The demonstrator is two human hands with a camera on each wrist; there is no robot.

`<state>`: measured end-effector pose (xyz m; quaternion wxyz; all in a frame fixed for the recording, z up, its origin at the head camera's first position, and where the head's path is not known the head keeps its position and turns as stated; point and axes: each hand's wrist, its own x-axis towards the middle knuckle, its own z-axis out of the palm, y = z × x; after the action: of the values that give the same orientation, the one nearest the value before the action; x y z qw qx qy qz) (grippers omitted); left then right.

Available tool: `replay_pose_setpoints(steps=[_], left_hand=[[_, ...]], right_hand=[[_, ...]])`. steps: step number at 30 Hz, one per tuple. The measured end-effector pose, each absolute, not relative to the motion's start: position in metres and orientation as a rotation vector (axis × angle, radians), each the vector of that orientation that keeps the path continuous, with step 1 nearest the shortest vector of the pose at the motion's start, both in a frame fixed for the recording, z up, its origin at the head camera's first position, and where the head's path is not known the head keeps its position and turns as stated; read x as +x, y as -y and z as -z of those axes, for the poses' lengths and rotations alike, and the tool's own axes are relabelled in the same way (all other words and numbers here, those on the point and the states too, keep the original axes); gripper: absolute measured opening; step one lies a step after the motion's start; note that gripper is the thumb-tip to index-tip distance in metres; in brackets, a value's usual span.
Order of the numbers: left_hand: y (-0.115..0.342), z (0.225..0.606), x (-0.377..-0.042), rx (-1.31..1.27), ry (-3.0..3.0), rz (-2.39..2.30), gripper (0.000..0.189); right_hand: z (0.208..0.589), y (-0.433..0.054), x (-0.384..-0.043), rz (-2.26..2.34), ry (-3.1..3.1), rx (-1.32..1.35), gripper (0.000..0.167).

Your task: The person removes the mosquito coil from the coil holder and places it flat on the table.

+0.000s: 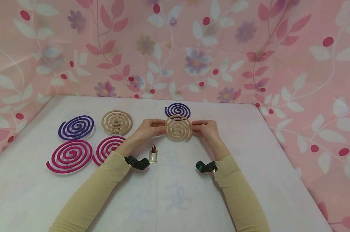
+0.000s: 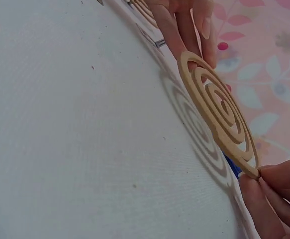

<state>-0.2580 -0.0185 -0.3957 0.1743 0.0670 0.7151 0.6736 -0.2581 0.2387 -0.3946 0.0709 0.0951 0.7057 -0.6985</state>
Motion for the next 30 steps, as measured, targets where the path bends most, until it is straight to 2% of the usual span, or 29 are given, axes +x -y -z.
replay_pose_setpoints(steps=[13, 30], left_hand=[[0.0192, 0.3973, -0.2543, 0.174, -2.177, -1.761, 0.042], [0.0206, 0.3929, -0.2500, 0.257, -2.191, -1.676, 0.036]], right_hand=[[0.3966, -0.2371, -0.2559, 1.953, -2.286, 0.314, 0.037], [0.3932, -0.2393, -0.2525, 1.832, -2.405, 0.252, 0.042]])
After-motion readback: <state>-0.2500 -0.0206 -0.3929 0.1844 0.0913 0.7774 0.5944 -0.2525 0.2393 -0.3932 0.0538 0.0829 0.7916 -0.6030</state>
